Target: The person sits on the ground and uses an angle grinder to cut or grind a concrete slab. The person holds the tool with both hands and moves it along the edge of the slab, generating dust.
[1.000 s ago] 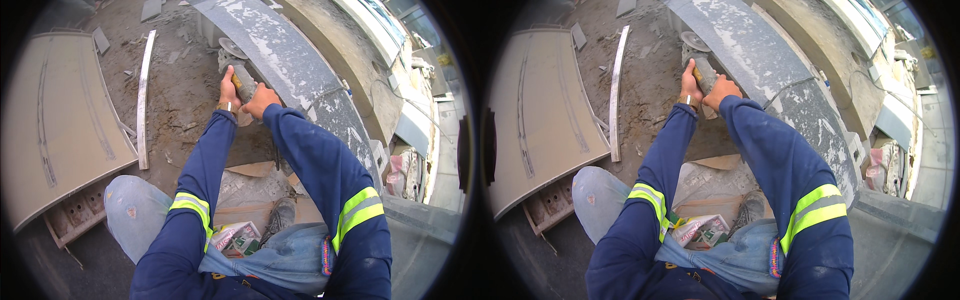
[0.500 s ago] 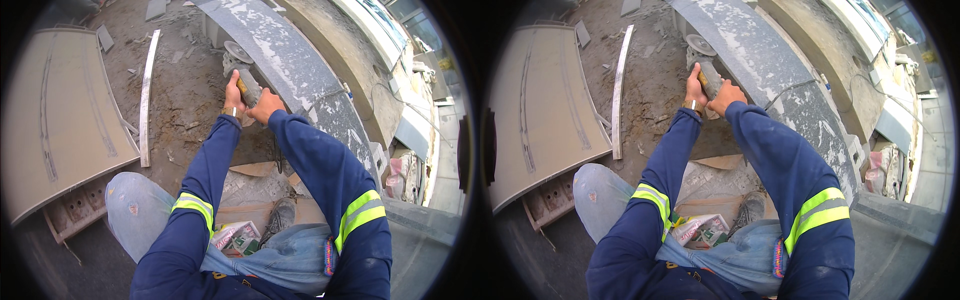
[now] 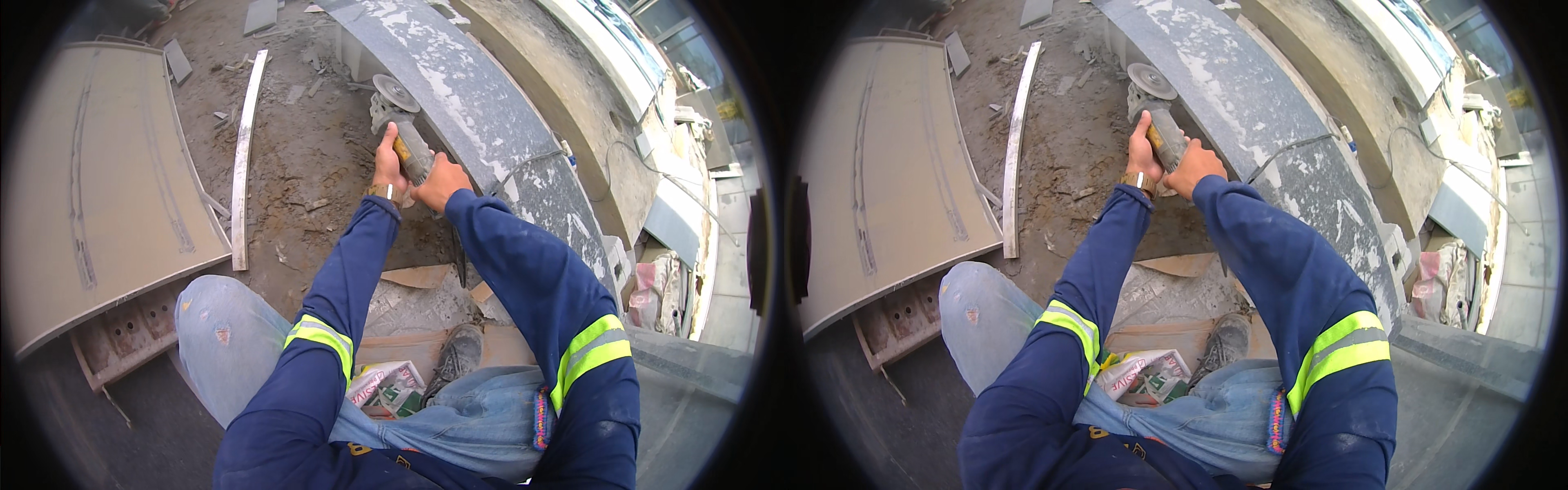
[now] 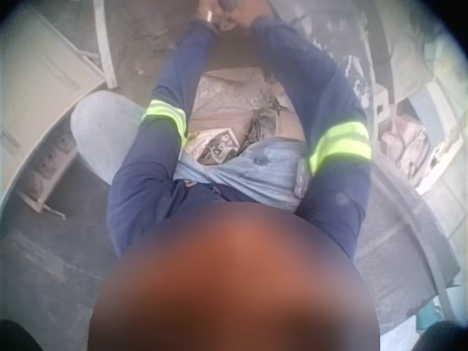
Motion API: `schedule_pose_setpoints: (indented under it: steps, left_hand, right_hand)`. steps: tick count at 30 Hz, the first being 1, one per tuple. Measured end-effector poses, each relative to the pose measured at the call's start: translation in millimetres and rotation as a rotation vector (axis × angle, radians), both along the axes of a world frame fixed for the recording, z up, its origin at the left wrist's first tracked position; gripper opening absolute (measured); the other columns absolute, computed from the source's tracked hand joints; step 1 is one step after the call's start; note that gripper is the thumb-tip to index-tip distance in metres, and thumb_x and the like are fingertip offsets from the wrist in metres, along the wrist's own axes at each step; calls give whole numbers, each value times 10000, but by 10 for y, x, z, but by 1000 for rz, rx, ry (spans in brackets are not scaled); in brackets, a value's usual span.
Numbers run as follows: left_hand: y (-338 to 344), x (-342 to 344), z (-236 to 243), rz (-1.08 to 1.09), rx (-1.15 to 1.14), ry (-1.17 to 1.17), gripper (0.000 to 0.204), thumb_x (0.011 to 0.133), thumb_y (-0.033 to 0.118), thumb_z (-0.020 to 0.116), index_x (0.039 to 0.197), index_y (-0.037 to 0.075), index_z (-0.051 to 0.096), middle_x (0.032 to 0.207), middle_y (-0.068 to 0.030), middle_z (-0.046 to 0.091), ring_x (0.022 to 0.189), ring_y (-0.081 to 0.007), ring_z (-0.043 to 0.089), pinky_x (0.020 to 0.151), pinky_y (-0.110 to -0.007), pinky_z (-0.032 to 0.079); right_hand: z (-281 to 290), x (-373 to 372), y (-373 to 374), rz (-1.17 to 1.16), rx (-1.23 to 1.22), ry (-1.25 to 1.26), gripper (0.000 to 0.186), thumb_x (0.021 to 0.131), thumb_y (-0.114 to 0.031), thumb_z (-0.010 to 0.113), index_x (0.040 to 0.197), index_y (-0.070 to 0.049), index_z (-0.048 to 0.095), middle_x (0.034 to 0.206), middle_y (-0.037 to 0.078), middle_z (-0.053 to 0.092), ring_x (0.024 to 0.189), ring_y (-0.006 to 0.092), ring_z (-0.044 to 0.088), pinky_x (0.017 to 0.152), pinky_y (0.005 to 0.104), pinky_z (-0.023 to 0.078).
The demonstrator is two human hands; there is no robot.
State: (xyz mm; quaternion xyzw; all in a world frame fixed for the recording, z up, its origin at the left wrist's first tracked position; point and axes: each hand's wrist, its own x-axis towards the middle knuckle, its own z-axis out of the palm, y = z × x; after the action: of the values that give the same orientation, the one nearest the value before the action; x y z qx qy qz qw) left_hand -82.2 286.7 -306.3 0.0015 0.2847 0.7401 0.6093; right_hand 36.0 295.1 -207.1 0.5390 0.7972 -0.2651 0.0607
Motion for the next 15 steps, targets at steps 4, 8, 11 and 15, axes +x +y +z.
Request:
schedule_pose_setpoints:
  steps: [4,8,11,15]
  left_hand:
    - [-31,-8,-14,-1,4,-8,581,986,559,469,1145,7,555,945,-201,642,874,-361,660,823,-500,552]
    - [-70,-7,5,5,5,-9,577,986,556,470,1139,6,557,941,-203,644,861,-363,660,820,-501,551]
    - [-79,-26,20,6,4,-15,574,984,554,480,1126,4,563,938,-207,648,853,-364,661,814,-497,551]
    - [-8,38,-6,-8,7,41,569,975,552,505,1112,3,569,934,-210,656,848,-362,662,807,-489,550]
  right_hand:
    - [17,2,-29,3,-8,3,770,644,-333,817,1217,77,505,1092,291,669,1034,410,667,924,430,534]
    - [-3,-4,-55,-5,-10,1,758,646,-321,813,1217,72,506,1102,292,666,1037,411,666,924,430,534]
    - [-27,-16,-62,4,12,-2,760,648,-318,810,1222,70,501,1105,288,666,1037,405,667,923,430,535]
    - [25,80,-19,-8,-30,35,770,645,-320,815,1226,67,492,1104,277,667,1031,400,670,920,429,540]
